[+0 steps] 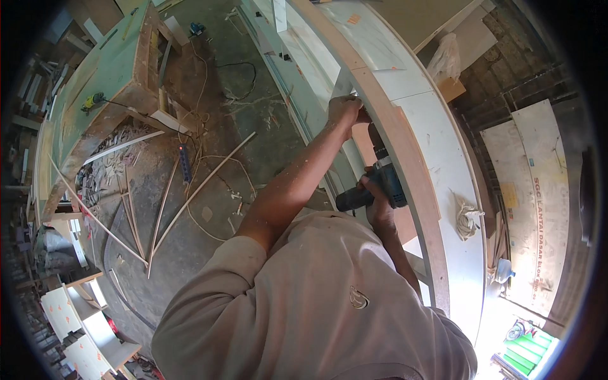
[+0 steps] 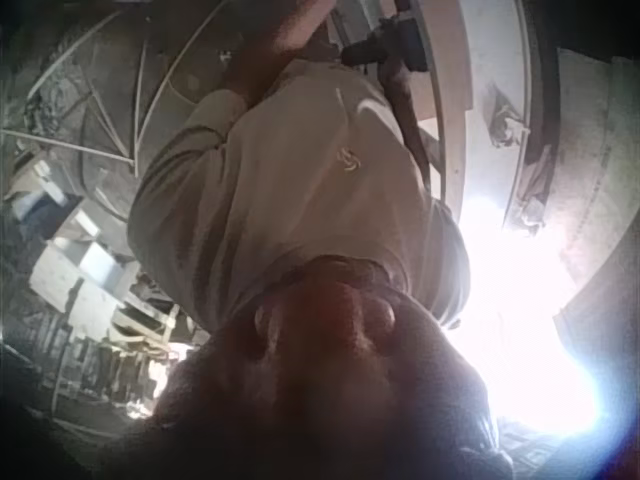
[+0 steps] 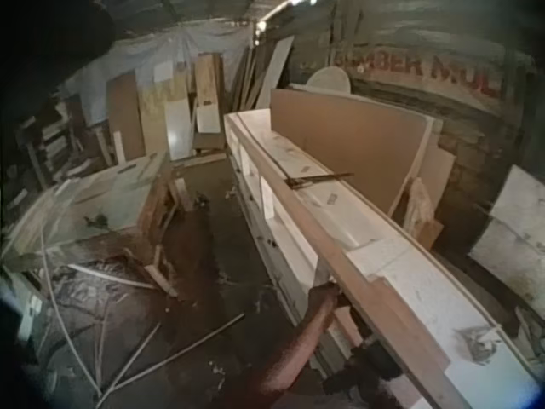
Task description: The person positions wooden boards onto a large white cabinet frame, holds them in place, and then uses a drill to secure them with screws.
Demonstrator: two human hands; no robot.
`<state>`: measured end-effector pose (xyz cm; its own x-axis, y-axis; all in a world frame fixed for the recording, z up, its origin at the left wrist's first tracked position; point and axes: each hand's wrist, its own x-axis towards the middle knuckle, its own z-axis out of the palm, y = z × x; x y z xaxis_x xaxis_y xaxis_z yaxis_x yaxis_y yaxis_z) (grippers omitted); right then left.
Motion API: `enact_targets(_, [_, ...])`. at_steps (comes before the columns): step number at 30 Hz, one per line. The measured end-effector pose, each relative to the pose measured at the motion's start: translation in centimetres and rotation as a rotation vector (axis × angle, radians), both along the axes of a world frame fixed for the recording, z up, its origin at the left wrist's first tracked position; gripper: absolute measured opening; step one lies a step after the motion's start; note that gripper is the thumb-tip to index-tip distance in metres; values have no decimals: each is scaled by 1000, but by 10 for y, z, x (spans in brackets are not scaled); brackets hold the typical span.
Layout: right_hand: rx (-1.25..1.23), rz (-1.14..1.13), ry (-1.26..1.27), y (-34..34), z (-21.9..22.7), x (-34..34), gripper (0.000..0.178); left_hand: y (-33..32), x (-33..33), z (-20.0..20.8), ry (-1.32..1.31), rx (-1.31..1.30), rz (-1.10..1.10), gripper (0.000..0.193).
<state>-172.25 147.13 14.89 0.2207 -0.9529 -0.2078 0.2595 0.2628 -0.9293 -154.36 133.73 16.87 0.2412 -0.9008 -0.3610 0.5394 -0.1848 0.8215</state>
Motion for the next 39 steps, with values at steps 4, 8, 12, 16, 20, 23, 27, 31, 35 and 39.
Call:
enact_targets(4, [68, -25, -38, 2, 6, 3, 40, -1, -2, -3, 23, -8, 29, 28])
enact_targets(8, [95, -17, -39, 1, 4, 2, 42, -3, -2, -10, 33, -33, 35, 25])
enact_targets(12, [108, -31, -35, -1, -1, 1, 42, -6, -2, -12, 46, -33, 14, 23])
enact_targets(16, [138, -16, -54, -2, 1, 1, 40, -6, -1, -13, 38, -2, 36, 23])
enact_targets(20, [131, -12, -79, -2, 0, 0, 40, -7, 2, -15, 51, -31, 19, 22])
enact_targets(23, [123, -5, -37, -3, -3, -2, 40, -7, 1, -12, 54, -31, 10, 22])
enact_targets(27, [112, -5, -28, -4, -3, -1, 40, -6, 2, -11, 26, -29, 7, 22])
enact_targets(31, [102, 9, 7, -5, -4, -4, 39, -4, 2, -8, 48, -35, 3, 23])
enact_targets(35, [94, -19, 8, -4, -6, -2, 36, -5, 1, -8, 30, -6, 9, 24])
enact_targets(39, [97, 9, -13, -8, -4, -1, 37, -5, 2, -10, 41, -20, 4, 23])
